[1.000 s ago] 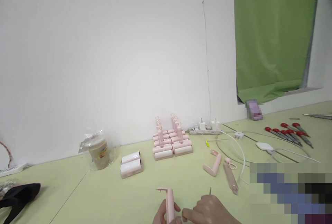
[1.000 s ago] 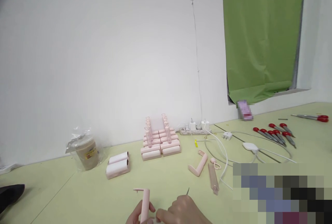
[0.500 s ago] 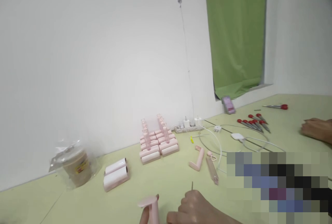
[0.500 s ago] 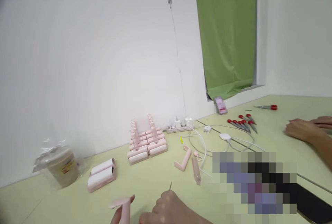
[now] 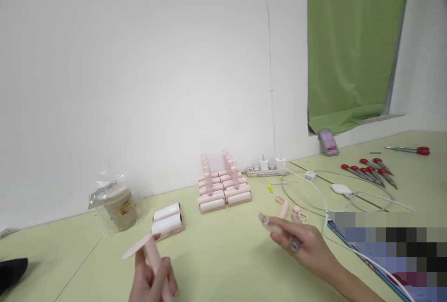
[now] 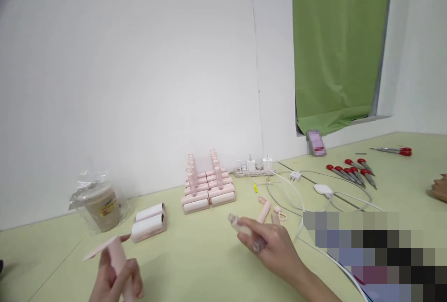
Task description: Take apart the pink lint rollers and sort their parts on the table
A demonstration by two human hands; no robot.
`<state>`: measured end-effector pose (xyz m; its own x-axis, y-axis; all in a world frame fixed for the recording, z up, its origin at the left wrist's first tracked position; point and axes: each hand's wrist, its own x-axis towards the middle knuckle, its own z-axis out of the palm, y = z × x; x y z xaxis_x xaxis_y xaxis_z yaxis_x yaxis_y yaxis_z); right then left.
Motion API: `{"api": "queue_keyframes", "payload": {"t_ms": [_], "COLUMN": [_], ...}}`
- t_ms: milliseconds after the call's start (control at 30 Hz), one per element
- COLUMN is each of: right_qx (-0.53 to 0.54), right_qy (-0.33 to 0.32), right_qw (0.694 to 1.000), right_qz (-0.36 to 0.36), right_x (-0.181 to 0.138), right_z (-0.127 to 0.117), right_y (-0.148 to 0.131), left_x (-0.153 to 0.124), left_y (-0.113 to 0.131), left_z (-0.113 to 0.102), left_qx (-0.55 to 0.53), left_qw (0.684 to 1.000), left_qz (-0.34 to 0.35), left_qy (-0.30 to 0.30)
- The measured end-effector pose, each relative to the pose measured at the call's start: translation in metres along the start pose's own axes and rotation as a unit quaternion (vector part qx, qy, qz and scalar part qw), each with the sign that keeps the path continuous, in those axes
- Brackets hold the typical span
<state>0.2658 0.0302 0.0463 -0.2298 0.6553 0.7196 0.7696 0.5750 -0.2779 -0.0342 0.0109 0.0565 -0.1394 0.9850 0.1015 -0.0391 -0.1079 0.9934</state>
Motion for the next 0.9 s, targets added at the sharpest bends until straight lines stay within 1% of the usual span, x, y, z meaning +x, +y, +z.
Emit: {"api": "queue_keyframes", "payload": {"t_ms": [33,67,100,133,167,233,267,300,333,367,433,467,500,533,567,600,633,700,733,800,867,900], "right_qx": [0.001,0.007,0.014,0.018,0.014,-0.019,-0.042,-0.063,-0.08,-0.091,-0.098,-0.1,-0.102,-0.102,-0.103,-0.1,-0.085,-0.04,-0.014,0.048,0.102,0.124], "right_qy": [0.02,0.017,-0.006,-0.042,-0.081,-0.137,-0.145,-0.137,-0.122,-0.106,-0.096,-0.099,-0.103,-0.107,-0.109,-0.109,-0.109,-0.114,-0.121,-0.156,-0.211,-0.237], "right_qw": [1.0,1.0,1.0,0.997,0.991,0.971,0.961,0.954,0.951,0.95,0.947,0.943,0.938,0.933,0.929,0.929,0.931,0.943,0.95,0.955,0.945,0.937], "right_qz": [0.007,-0.002,-0.026,-0.063,-0.109,-0.196,-0.231,-0.258,-0.272,-0.278,-0.292,-0.303,-0.316,-0.327,-0.337,-0.341,-0.338,-0.309,-0.287,-0.247,-0.229,-0.224], "right_x": [0.001,0.0,-0.001,-0.004,-0.007,-0.013,-0.016,-0.018,-0.019,-0.019,-0.016,-0.014,-0.011,-0.008,-0.005,-0.003,-0.002,-0.004,-0.007,-0.016,-0.027,-0.032], "right_z": [-0.002,-0.003,-0.001,0.002,0.005,0.01,0.012,0.013,0.013,0.013,0.011,0.01,0.008,0.007,0.005,0.003,0.002,0.002,0.004,0.013,0.029,0.038], "right_y": [0.0,-0.004,-0.009,-0.017,-0.025,-0.039,-0.044,-0.048,-0.051,-0.054,-0.059,-0.062,-0.065,-0.068,-0.071,-0.074,-0.076,-0.077,-0.077,-0.075,-0.073,-0.073], "left_x": [0.003,0.005,0.005,0.005,0.004,0.002,0.001,0.0,-0.001,-0.002,-0.005,-0.008,-0.011,-0.015,-0.019,-0.022,-0.025,-0.027,-0.028,-0.028,-0.028,-0.029], "left_y": [-0.003,-0.008,-0.016,-0.023,-0.031,-0.041,-0.043,-0.043,-0.04,-0.036,-0.023,-0.017,-0.012,-0.007,-0.004,-0.003,-0.002,-0.005,-0.007,-0.013,-0.019,-0.021], "left_z": [0.0,0.001,0.004,0.006,0.008,0.01,0.01,0.009,0.008,0.009,0.014,0.02,0.028,0.037,0.047,0.056,0.065,0.078,0.082,0.086,0.087,0.087], "left_qx": [0.0,0.015,0.05,0.11,0.191,0.363,0.422,0.458,0.474,0.474,0.428,0.38,0.311,0.225,0.13,0.038,-0.045,-0.164,-0.194,-0.207,-0.189,-0.183], "left_qw": [1.0,0.999,0.997,0.989,0.974,0.919,0.89,0.871,0.863,0.866,0.891,0.91,0.931,0.948,0.957,0.956,0.947,0.924,0.912,0.892,0.884,0.882], "left_qz": [-0.006,-0.013,-0.02,-0.019,-0.008,0.019,0.028,0.035,0.041,0.049,0.085,0.099,0.098,0.075,0.029,-0.031,-0.092,-0.193,-0.232,-0.297,-0.336,-0.345], "left_qy": [-0.016,-0.037,-0.063,-0.092,-0.118,-0.155,-0.17,-0.176,-0.17,-0.154,-0.125,-0.132,-0.164,-0.211,-0.259,-0.29,-0.304,-0.287,-0.278,-0.271,-0.263,-0.263]}}
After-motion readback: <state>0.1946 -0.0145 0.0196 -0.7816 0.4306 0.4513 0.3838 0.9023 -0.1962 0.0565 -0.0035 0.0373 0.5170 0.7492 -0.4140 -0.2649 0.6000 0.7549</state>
